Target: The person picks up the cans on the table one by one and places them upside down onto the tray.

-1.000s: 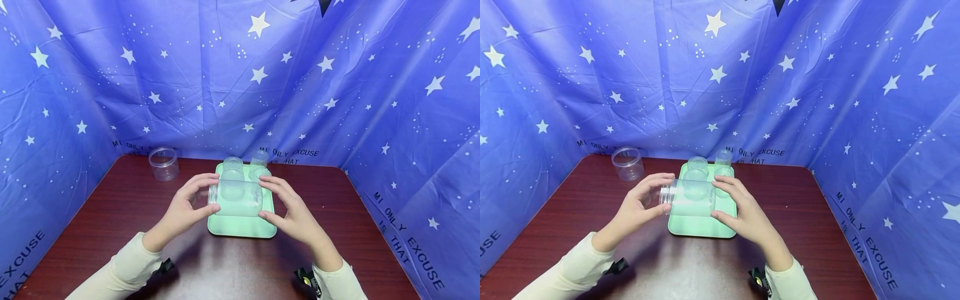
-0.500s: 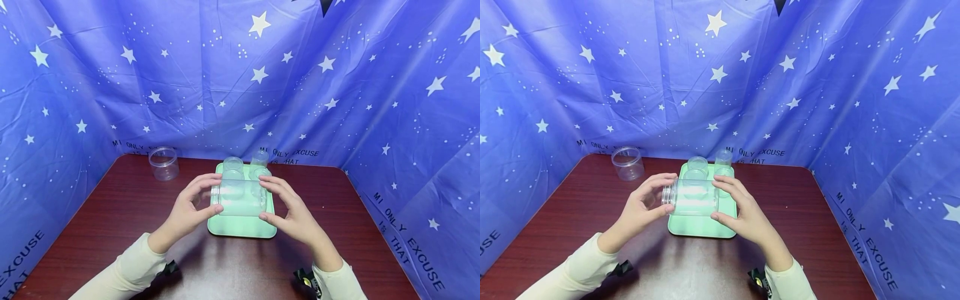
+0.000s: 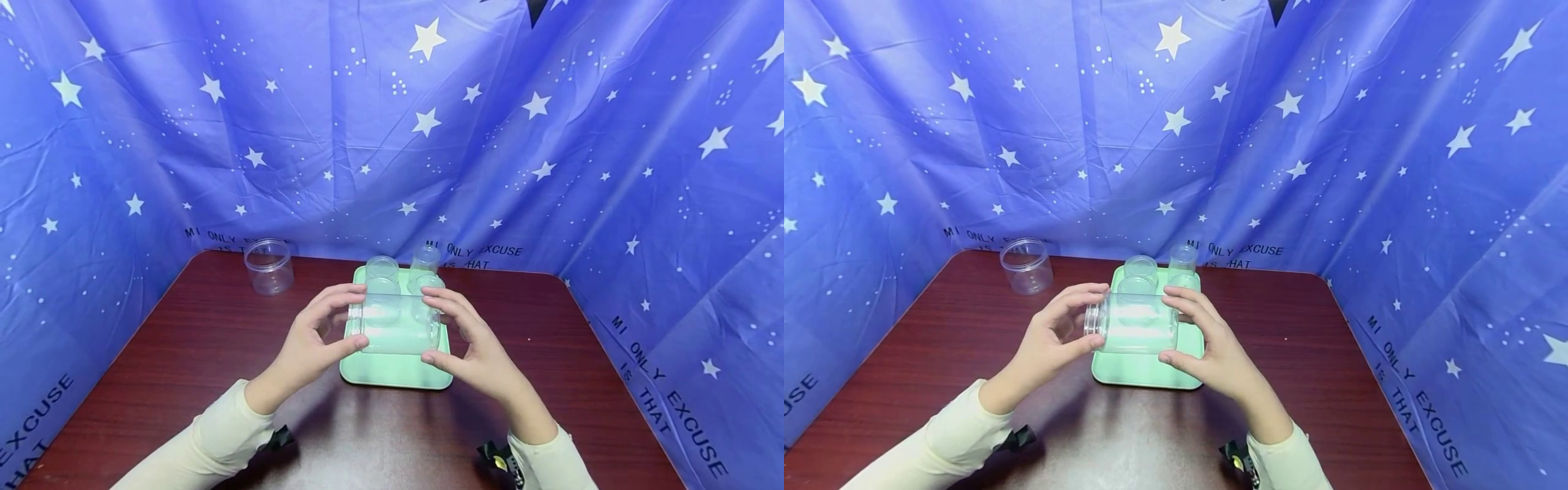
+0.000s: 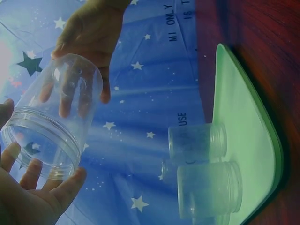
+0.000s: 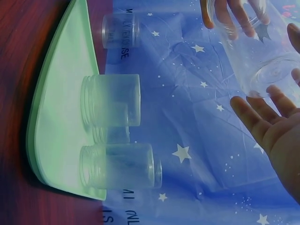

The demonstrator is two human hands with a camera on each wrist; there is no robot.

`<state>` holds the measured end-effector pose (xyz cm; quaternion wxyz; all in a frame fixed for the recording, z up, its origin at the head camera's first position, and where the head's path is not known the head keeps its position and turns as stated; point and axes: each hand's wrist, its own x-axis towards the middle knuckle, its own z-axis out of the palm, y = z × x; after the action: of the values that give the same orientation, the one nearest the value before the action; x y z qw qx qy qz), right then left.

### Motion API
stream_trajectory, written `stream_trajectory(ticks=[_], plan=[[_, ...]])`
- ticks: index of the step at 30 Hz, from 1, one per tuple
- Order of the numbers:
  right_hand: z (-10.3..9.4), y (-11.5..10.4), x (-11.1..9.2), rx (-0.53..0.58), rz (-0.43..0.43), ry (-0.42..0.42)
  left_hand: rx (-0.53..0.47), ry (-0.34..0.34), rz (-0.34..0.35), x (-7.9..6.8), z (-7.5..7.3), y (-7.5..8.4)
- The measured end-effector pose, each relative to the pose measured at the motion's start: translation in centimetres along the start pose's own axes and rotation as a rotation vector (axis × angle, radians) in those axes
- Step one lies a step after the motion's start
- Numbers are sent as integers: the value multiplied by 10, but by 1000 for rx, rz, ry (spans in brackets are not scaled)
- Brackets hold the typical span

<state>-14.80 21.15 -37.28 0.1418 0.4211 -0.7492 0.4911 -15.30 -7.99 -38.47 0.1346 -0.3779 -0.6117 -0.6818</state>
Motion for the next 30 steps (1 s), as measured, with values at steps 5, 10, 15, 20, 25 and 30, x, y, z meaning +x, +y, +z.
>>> stream_trajectory(ticks=[5, 10, 15, 20, 25, 30], plan=[[3, -2, 2, 41, -4, -2, -3, -2, 4, 0, 0, 1], [4, -1, 4, 69, -39, 7, -13, -3, 11, 0, 1, 1], [6, -1, 5, 92, -62, 29, -11, -3, 9, 0, 0, 2], [6, -1, 6, 92, -52, 24, -7, -4, 7, 0, -1, 3], [5, -2, 6, 107, -48, -18, -6, -8, 9, 0, -2, 3], [2, -4, 5, 74, -34, -36, 12, -24, -1, -1, -4, 2]])
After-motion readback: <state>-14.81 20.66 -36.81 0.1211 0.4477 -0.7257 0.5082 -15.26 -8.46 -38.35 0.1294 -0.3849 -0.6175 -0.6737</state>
